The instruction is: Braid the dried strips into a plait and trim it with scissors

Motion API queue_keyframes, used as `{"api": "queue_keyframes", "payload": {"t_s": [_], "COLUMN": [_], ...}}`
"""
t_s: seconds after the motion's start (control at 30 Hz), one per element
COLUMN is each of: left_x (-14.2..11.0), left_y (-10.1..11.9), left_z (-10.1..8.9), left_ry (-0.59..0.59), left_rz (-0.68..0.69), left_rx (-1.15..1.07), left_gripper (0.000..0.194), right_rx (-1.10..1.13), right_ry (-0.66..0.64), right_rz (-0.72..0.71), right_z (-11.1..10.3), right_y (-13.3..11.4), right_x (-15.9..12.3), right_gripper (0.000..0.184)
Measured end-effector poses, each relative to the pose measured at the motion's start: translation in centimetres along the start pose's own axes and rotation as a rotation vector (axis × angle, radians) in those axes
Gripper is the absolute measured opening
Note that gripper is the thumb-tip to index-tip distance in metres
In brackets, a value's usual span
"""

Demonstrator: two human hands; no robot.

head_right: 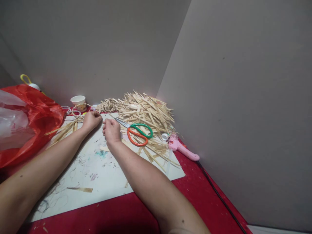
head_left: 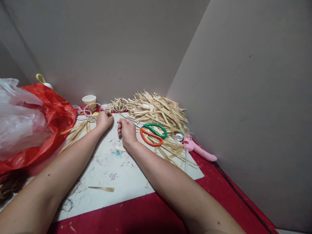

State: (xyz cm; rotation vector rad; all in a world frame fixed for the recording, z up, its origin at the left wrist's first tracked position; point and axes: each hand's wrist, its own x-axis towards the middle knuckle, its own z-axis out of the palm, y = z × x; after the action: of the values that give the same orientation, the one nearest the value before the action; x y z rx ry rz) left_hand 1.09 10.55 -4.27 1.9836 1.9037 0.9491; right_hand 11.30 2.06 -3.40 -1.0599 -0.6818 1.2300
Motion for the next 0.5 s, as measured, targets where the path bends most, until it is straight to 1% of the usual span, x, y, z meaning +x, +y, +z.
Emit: {"api": "queue_keyframes", "payload": {"t_s": [0.5], "left_x": [-0.1], "left_y": [-0.55], "left_z": [0.0], "left_ry": [0.014], "left_rz": [0.006], "left_rx": [-0.036], "left_gripper": [0.015], "right_rx": [0.0], "right_ry": [-0.008], "right_rz": [-0.025], "right_z": [-0.11], "right_y": [0.52], "right_x": [-0.08], "right_gripper": [0.014]}}
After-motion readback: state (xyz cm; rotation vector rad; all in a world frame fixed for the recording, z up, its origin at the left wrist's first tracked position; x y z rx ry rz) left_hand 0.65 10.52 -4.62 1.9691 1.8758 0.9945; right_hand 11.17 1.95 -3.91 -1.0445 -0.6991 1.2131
